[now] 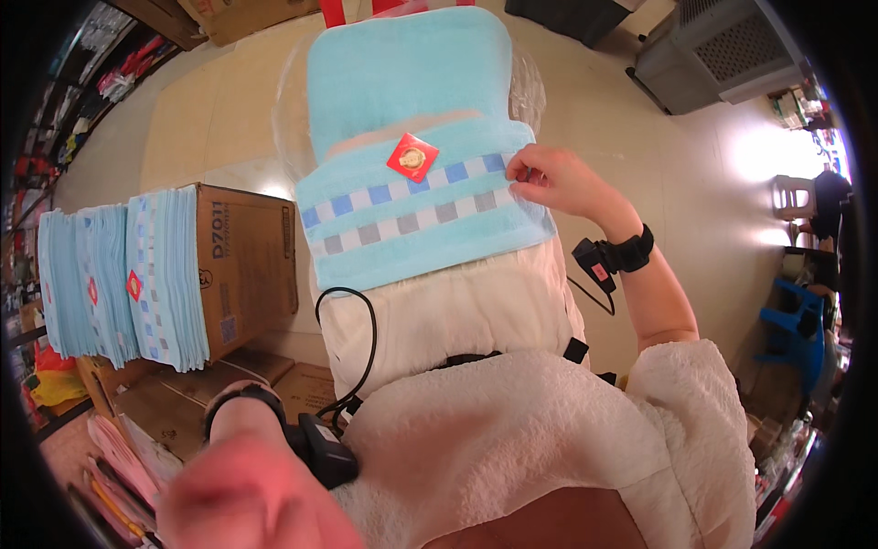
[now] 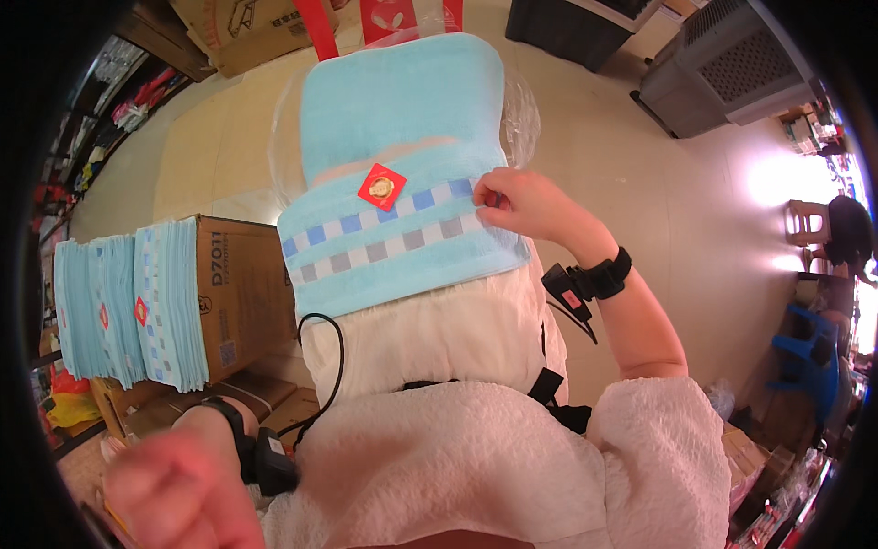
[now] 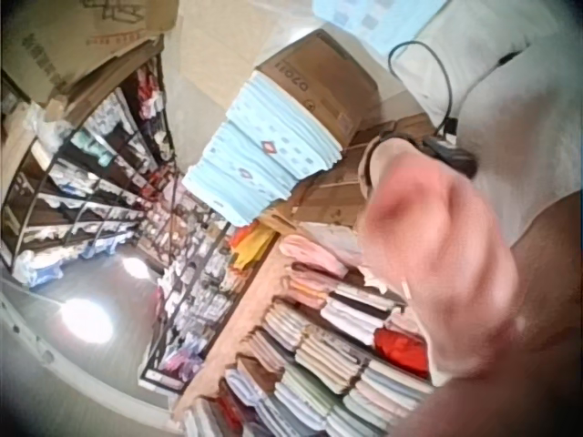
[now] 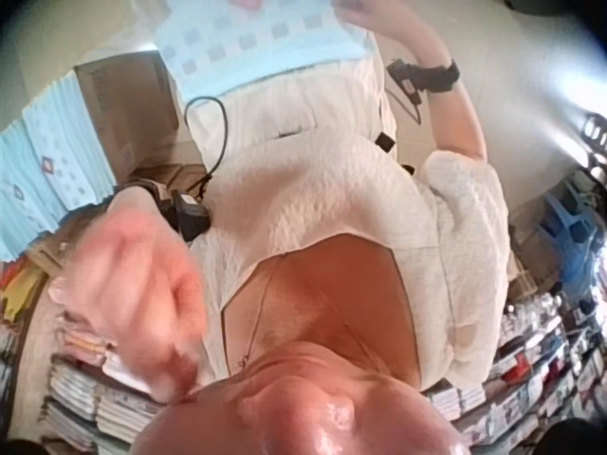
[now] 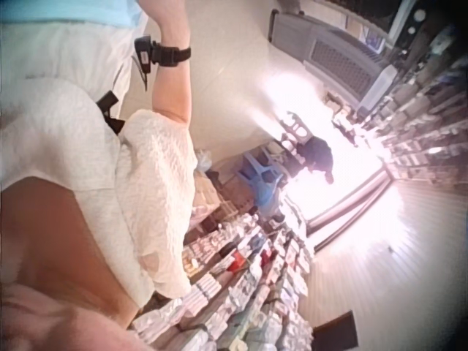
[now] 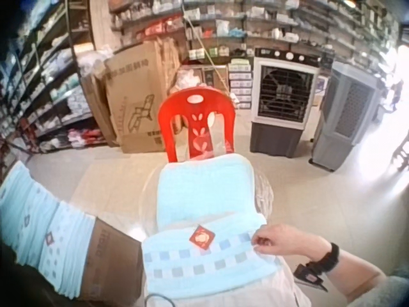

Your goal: The person folds several blue towels one by one and places them on a cardboard box, occasionally adjusting a towel already in a stack.

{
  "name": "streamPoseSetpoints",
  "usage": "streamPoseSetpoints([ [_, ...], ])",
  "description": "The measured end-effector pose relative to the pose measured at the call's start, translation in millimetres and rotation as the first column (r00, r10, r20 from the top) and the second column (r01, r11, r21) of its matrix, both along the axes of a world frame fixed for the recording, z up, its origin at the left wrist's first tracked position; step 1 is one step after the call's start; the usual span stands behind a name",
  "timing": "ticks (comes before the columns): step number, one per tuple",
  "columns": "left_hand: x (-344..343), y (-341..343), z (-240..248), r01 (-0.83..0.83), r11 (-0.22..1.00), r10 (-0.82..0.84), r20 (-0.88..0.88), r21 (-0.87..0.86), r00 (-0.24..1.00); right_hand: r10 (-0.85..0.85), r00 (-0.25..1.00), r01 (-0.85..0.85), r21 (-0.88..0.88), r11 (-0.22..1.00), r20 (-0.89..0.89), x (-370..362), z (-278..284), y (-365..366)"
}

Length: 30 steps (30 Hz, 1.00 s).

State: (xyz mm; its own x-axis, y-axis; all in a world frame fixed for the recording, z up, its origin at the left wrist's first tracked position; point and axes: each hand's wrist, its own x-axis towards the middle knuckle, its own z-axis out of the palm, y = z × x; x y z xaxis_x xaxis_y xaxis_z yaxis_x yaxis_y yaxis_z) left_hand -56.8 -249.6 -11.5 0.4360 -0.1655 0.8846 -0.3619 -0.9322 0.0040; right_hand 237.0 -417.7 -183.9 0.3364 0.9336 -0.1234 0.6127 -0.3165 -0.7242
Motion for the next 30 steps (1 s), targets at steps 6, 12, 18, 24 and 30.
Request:
streamPoseSetpoints([
  [6,22.9,106.9,-176.0,-0.726,0.524,0.026,-0.843,-0.446,0.537,-0.476,0.873,0.476,-0.025,0.879,-0.110,7.7,-27.3,-6.4],
  [12,20.1,101.7,-208.0,-0.838,-0.180,-0.546,-0.657,-0.515,0.521,-0.455,0.779,0.368,-0.271,0.889,-0.432,3.9,-24.0,-12.7],
  [18,16.3,83.5,-198.3,-0.614,-0.385,-0.468,-0.427,-0.689,0.773,-0.474,0.720,0.470,-0.147,0.870,-0.506,-3.4,-33.5,-0.6],
  [24,24.3,54.0,-205.8,-0.547,-0.002,-0.207,-0.535,-0.837,0.819,-0.486,0.589,0.563,-0.104,0.820,-0.646,-9.3,-53.0,-19.1],
  [30,-16.7,77.4,-191.2,-0.354,-0.161,-0.026,-0.354,-0.921,0.935,-0.339,0.899,0.399,0.200,0.895,-0.276,0.2,-12.3,68.5],
])
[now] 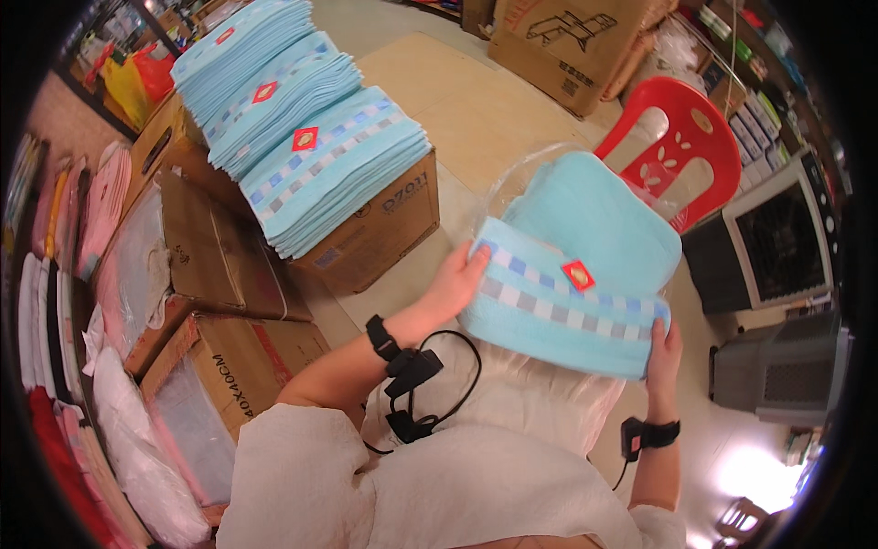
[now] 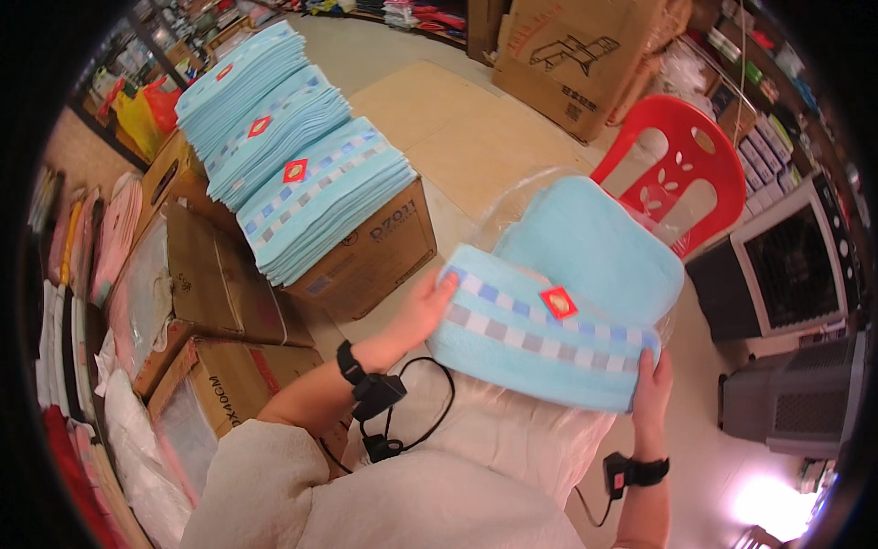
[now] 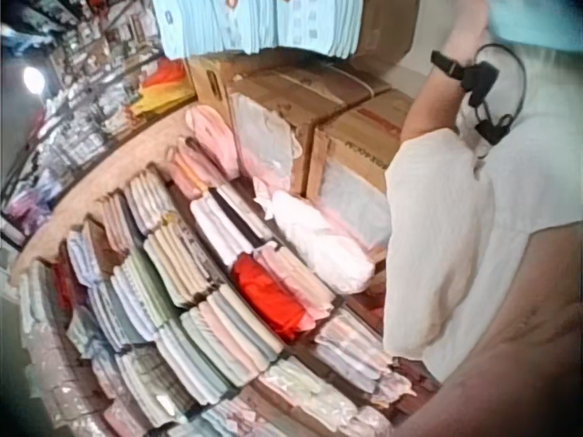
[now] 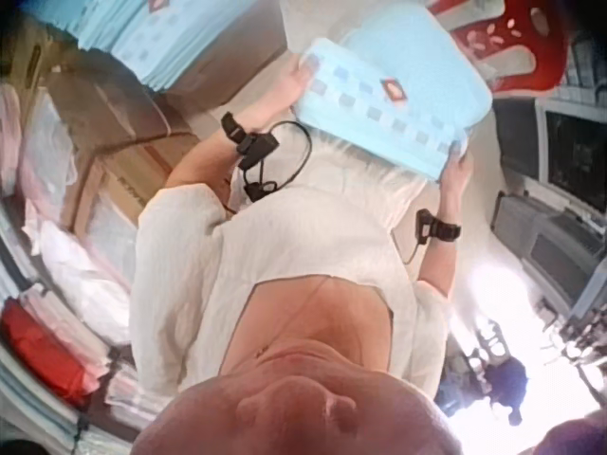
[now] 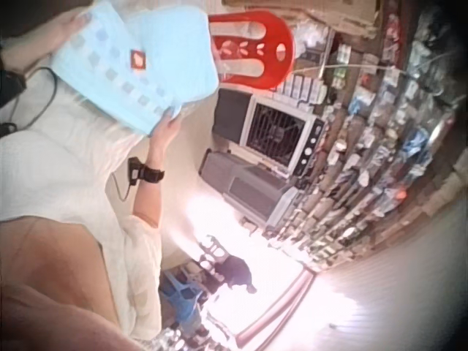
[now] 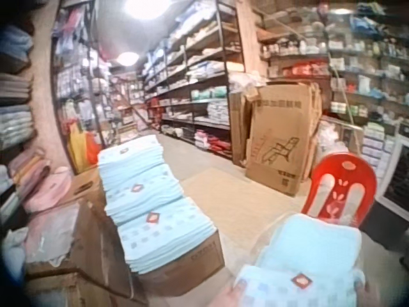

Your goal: The person folds several blue towels one by one and places them on a cardboard box, occasionally adjusting a towel already in a stack.

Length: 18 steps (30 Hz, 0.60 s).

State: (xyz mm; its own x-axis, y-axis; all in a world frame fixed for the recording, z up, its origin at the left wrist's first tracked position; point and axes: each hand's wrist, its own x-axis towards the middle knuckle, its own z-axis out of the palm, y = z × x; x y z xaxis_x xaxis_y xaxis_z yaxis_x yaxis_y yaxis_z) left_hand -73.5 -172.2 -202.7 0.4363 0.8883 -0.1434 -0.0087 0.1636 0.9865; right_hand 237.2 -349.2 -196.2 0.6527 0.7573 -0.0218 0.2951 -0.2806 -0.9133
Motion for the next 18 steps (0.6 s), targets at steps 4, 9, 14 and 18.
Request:
streamPoseSetpoints([
  [4,-49.3,41.0,45.8,-0.312,0.948,0.319,0.202,-0.066,0.926,0.289,0.939,-0.298,0.026,0.954,0.186,-12.8,45.2,129.8],
  [9,-139.4,87.2,71.8,-0.590,0.806,0.577,0.152,0.054,0.802,0.549,0.828,-0.557,0.068,0.828,0.113,-82.1,60.4,299.8],
  [14,-233.4,113.9,60.6,-0.722,0.666,0.687,0.224,0.187,0.691,0.665,0.717,-0.691,0.085,0.718,0.209,-196.6,71.5,404.2],
  [18,-268.7,127.8,30.2,-0.783,0.596,0.773,0.136,0.179,0.620,0.695,0.682,-0.727,0.110,0.678,0.225,-247.1,44.5,448.9],
])
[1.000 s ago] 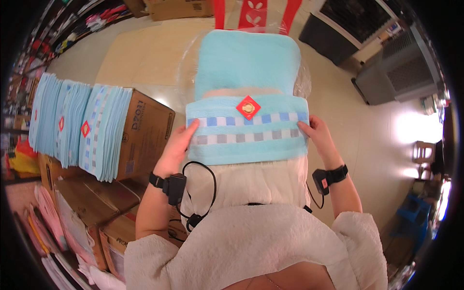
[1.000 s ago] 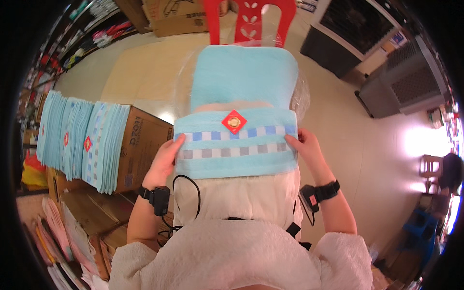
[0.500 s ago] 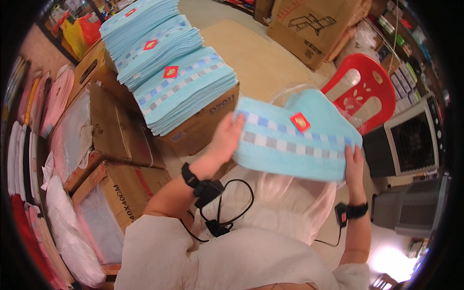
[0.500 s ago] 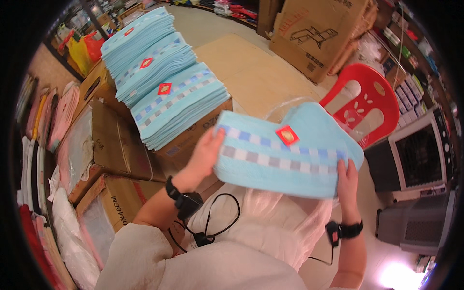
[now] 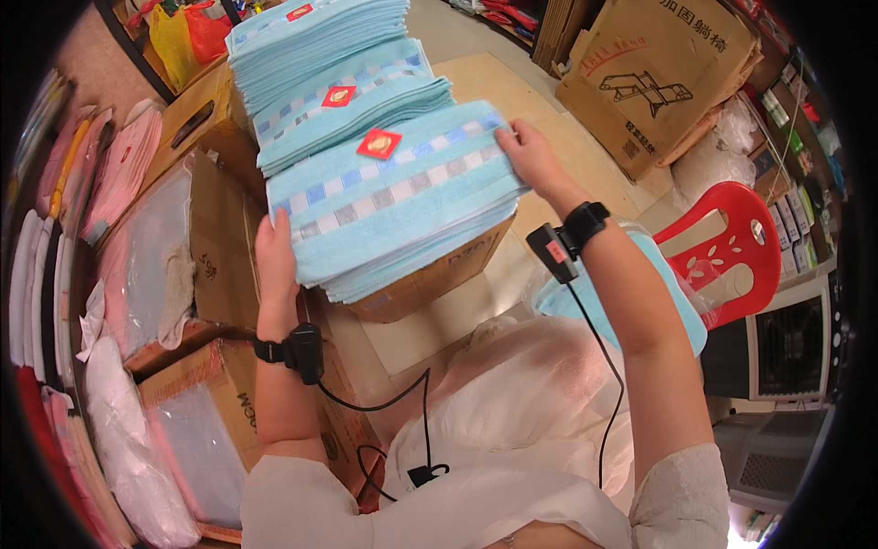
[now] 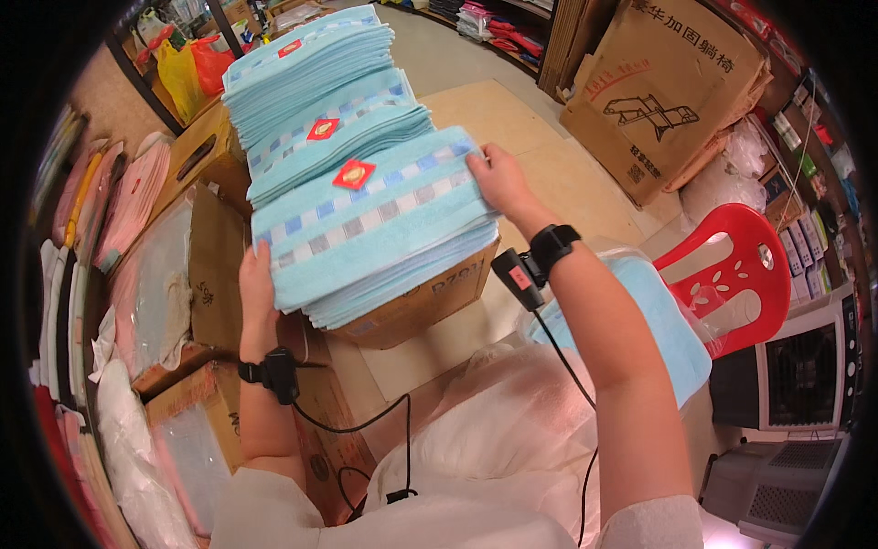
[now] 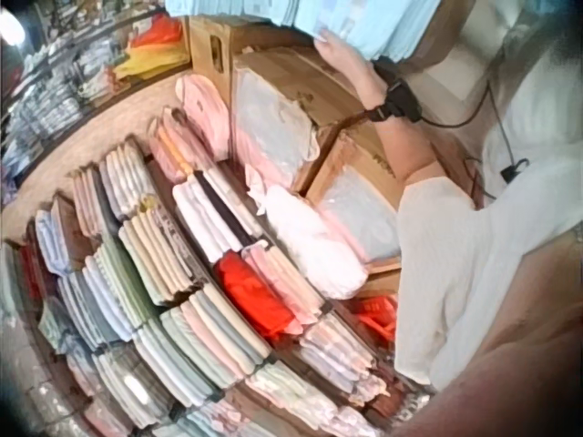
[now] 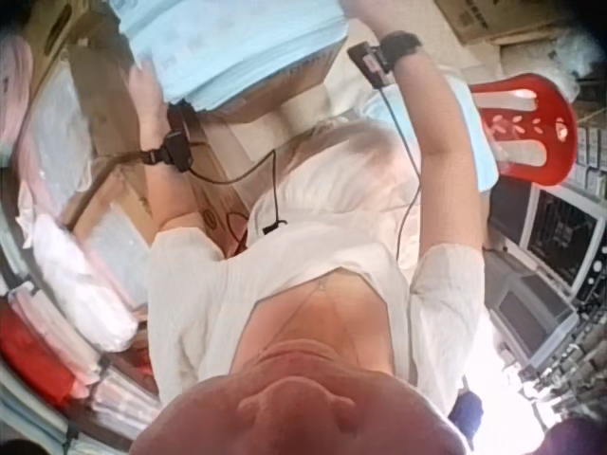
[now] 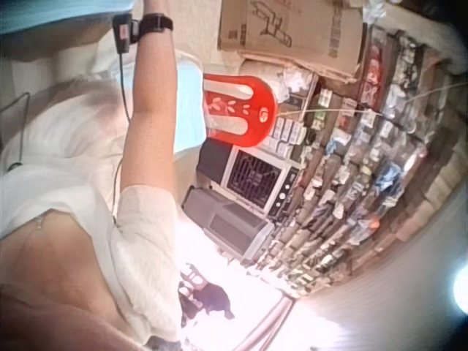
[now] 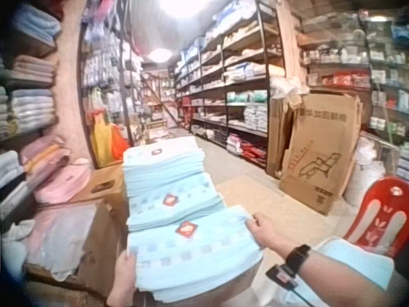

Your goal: The person folds several blue towels one by one and places them on a cardboard box, occasionally adjusting a towel already in a stack.

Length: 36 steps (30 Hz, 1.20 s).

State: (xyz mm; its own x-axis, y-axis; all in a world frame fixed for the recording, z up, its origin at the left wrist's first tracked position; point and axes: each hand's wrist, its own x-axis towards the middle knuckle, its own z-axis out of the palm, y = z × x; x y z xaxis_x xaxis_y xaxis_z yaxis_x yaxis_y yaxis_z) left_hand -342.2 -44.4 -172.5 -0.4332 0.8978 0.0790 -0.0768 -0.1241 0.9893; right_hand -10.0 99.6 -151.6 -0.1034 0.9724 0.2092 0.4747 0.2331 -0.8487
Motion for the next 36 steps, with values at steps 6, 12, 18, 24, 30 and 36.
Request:
streamPoseSetpoints([
  [6,-8.6,10.5,-73.8,-0.089,0.977,0.060,-0.149,-0.194,0.987,-0.011,0.985,0.025,-0.078,0.997,0.171,-7.7,-58.6,24.5],
  [12,-11.4,8.3,-71.5,-0.056,0.991,0.044,-0.094,-0.125,0.995,-0.027,0.982,0.047,-0.100,0.994,0.188,-13.0,-51.1,26.6],
  [18,3.1,13.2,-68.3,-0.059,0.991,0.040,-0.159,-0.119,0.986,-0.030,0.936,0.079,-0.127,0.989,0.352,-1.9,-60.7,20.4],
  [24,-2.1,13.0,-68.1,-0.144,0.981,0.110,-0.239,-0.131,0.965,0.030,0.963,0.031,-0.219,0.975,0.269,-1.8,-45.1,6.2],
  [30,-4.6,9.1,-73.1,-0.190,0.970,0.143,-0.275,-0.152,0.951,0.084,0.939,-0.033,-0.157,0.987,0.335,33.7,-37.9,-23.3],
  [36,12.9,-0.3,-68.7,-0.187,0.980,0.127,-0.936,0.068,0.327,0.061,0.907,0.083,-0.319,0.944,0.417,211.1,-23.2,-87.8],
])
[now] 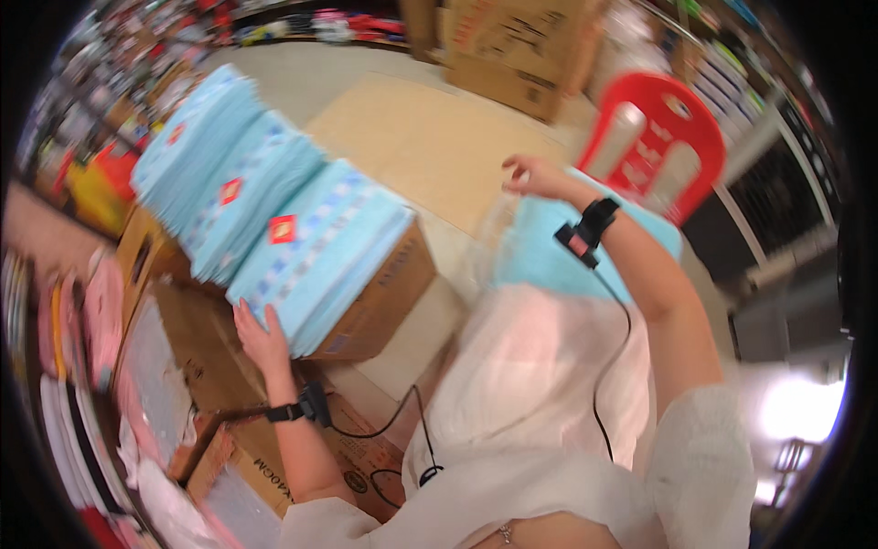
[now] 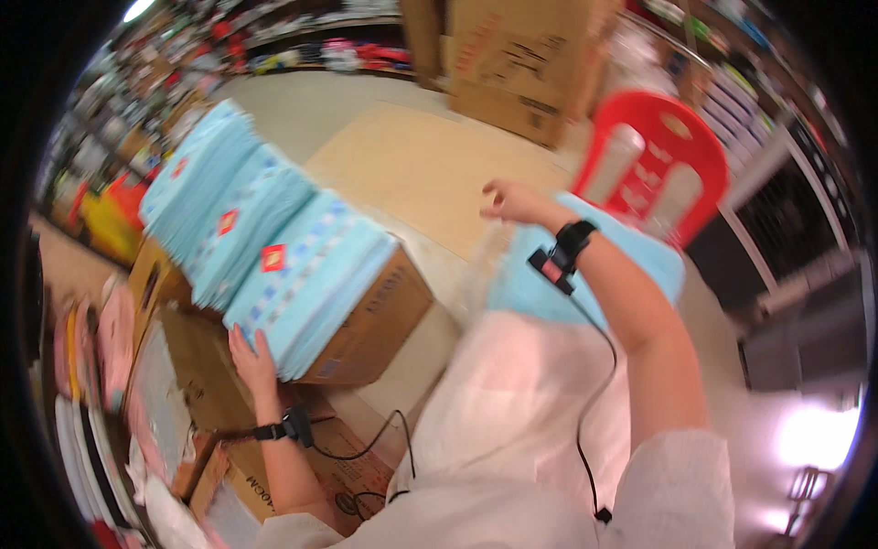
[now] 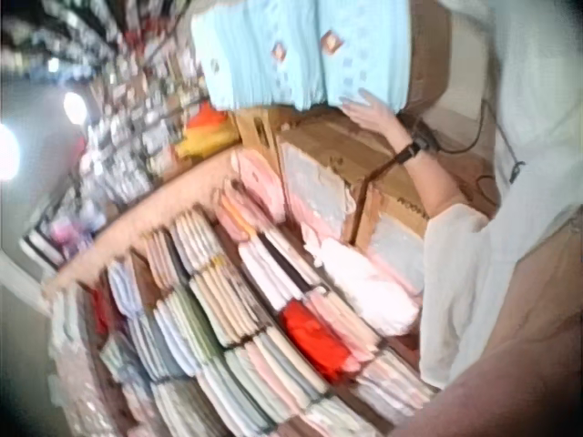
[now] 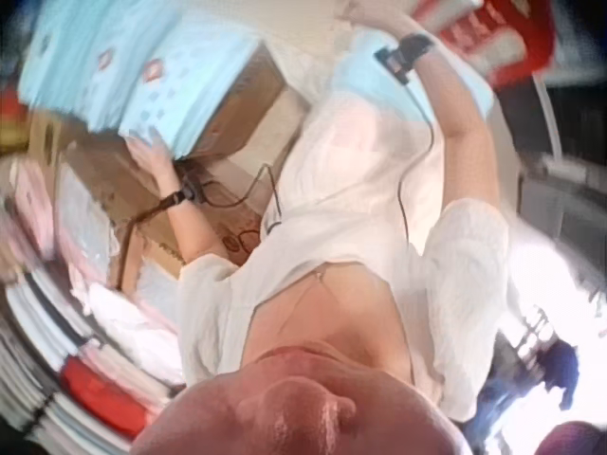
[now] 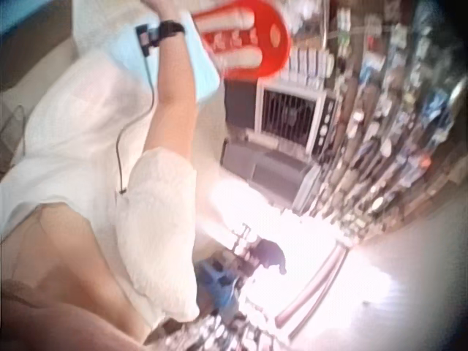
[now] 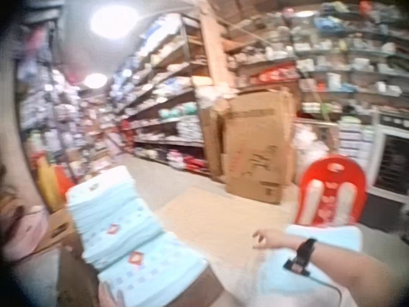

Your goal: The person folds several blue towels one by one and places them on a cardboard box, occasionally adjusting a towel already in a stack.

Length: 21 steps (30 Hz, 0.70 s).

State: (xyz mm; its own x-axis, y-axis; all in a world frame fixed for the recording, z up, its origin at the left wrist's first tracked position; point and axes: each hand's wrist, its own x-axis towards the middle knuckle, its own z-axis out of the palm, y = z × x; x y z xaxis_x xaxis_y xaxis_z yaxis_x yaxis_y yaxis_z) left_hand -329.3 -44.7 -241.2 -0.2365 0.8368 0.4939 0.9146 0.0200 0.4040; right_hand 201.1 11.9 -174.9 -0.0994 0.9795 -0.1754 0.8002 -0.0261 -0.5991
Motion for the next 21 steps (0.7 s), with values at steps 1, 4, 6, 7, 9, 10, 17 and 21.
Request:
streamPoseSetpoints([
  [1,-6.0,-3.1,2.2,0.096,0.989,-0.090,0.052,-0.112,0.995,-0.091,0.988,0.081,-0.086,0.993,-0.126,28.9,13.5,-20.4],
  [4,-6.0,-7.3,2.0,-0.030,0.998,0.017,-0.193,-0.063,0.981,-0.416,0.830,0.392,-0.142,0.909,-0.371,116.7,32.0,-104.2],
  [6,56.7,-13.1,36.6,-0.051,0.985,0.102,-0.314,0.166,0.944,-0.601,0.654,0.579,-0.208,0.789,-0.459,164.9,27.6,-175.7],
  [7,82.9,-10.8,42.6,-0.018,0.986,0.071,-0.315,0.168,0.946,-0.668,0.550,0.645,-0.254,0.721,-0.501,179.6,19.3,-210.9],
  [9,135.8,-6.3,45.7,0.426,0.878,-0.419,-0.078,0.220,0.904,-0.756,0.323,0.683,-0.412,0.603,-0.570,210.9,-17.9,-281.6],
  [10,167.3,-1.7,39.2,0.547,0.830,-0.558,0.131,0.112,0.820,-0.743,0.230,0.653,-0.466,0.597,-0.628,224.7,-48.3,-318.8],
  [17,325.1,29.9,-45.4,0.797,0.164,-0.528,0.631,-0.581,0.569,-0.810,0.048,0.667,-0.585,0.462,-0.585,137.3,-181.5,-398.1],
  [21,387.2,21.9,-102.9,0.657,-0.046,-0.366,0.625,-0.752,0.690,-0.872,0.032,0.584,-0.699,0.413,-0.489,117.3,-218.6,-398.6],
])
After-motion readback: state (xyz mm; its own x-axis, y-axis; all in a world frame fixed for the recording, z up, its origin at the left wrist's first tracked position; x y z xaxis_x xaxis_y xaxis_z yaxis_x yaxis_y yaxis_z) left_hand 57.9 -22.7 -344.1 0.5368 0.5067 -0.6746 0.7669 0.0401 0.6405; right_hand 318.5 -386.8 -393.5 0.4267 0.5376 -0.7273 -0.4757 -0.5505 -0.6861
